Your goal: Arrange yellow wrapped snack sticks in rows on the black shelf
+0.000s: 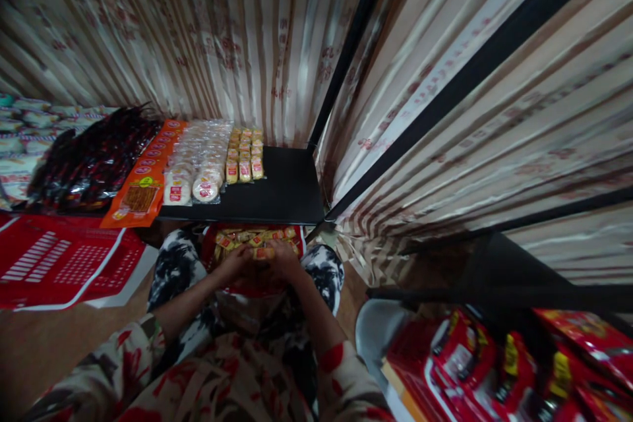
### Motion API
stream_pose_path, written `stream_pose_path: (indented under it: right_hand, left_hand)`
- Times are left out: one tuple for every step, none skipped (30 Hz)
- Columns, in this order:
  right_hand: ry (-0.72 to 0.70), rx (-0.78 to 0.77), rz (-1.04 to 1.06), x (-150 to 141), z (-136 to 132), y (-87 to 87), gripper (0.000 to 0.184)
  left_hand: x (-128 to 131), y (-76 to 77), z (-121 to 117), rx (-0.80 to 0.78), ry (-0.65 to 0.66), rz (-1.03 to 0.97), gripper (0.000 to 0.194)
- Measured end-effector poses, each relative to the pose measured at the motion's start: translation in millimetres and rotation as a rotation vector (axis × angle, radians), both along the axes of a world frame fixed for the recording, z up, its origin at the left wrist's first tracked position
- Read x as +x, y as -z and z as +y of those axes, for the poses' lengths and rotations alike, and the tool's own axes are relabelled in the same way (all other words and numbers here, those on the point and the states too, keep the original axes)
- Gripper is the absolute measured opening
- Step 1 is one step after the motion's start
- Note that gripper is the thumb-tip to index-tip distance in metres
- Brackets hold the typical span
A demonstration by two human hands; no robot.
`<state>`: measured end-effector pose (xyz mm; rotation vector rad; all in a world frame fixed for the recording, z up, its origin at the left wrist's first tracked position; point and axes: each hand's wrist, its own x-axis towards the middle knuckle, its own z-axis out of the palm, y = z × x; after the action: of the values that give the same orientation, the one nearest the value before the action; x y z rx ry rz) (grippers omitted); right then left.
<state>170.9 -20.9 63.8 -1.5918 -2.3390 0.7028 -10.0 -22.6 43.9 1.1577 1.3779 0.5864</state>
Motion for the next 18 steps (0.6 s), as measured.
stream_pose_path:
  right_hand:
    - [-0.008, 0.008, 0.035, 0, 2, -4.4, 0.044]
    - [-0.003, 0.015, 0.064, -1, 4, -8.9, 0.046]
    - [0.011, 0.023, 0.091, -3, 5, -13.2, 0.048]
    - [0.027, 0.034, 0.118, -4, 7, -17.3, 0.049]
    - [0.045, 0.050, 0.145, -6, 8, -21.0, 0.051]
    - [0.066, 0.071, 0.175, -9, 9, -24.3, 0.052]
    - [0.090, 0.097, 0.207, -11, 10, -27.2, 0.052]
    - [0.120, 0.126, 0.245, -14, 10, -29.6, 0.052]
    - [0.160, 0.154, 0.289, -16, 10, -31.5, 0.052]
    - [0.208, 0.171, 0.337, -19, 10, -33.0, 0.052]
    - [0.267, 0.175, 0.392, -22, 11, -34.1, 0.053]
    - [0.333, 0.164, 0.457, -25, 12, -34.9, 0.054]
    - [0.401, 0.139, 0.532, -28, 13, -35.3, 0.055]
    - [0.466, 0.104, 0.615, -31, 15, -35.6, 0.055]
    - [0.522, 0.064, 0.697, -35, 16, -36.0, 0.054]
    - [0.569, 0.025, 0.775, -38, 18, -36.4, 0.052]
    - [0.602, -0.009, 0.842, -42, 21, -37.1, 0.048]
    - [0.616, -0.037, 0.896, -45, 23, -38.0, 0.043]
  left_hand:
    - [1, -3.5, 0, -0.039, -0.049, -0.100, 0.025]
    - [2, -7.4, 1, -0.075, -0.096, -0.176, 0.025]
    - [2, -11.6, 2, -0.101, -0.132, -0.222, 0.025]
    - [2, -16.1, 3, -0.124, -0.167, -0.254, 0.026]
    - [2, -20.7, 4, -0.143, -0.197, -0.280, 0.028]
    - [2, -25.5, 5, -0.154, -0.221, -0.312, 0.028]
    - [1, -30.2, 6, -0.161, -0.243, -0.349, 0.029]
    - [0, -34.7, 7, -0.162, -0.262, -0.386, 0.029]
    - [0, -39.1, 8, -0.158, -0.275, -0.418, 0.030]
    - [-1, -43.2, 9, -0.148, -0.285, -0.443, 0.030]
    - [-1, -46.9, 10, -0.130, -0.294, -0.464, 0.031]
    - [-1, -50.4, 11, -0.107, -0.303, -0.481, 0.032]
    - [0, -53.5, 12, -0.082, -0.312, -0.497, 0.033]
    - [0, -56.4, 14, -0.057, -0.324, -0.513, 0.035]
    - [2, -58.9, 16, -0.033, -0.338, -0.528, 0.036]
    - [3, -61.1, 19, -0.009, -0.352, -0.541, 0.037]
    - [5, -63.0, 22, 0.015, -0.365, -0.553, 0.038]
    - [6, -64.4, 25, 0.040, -0.379, -0.562, 0.038]
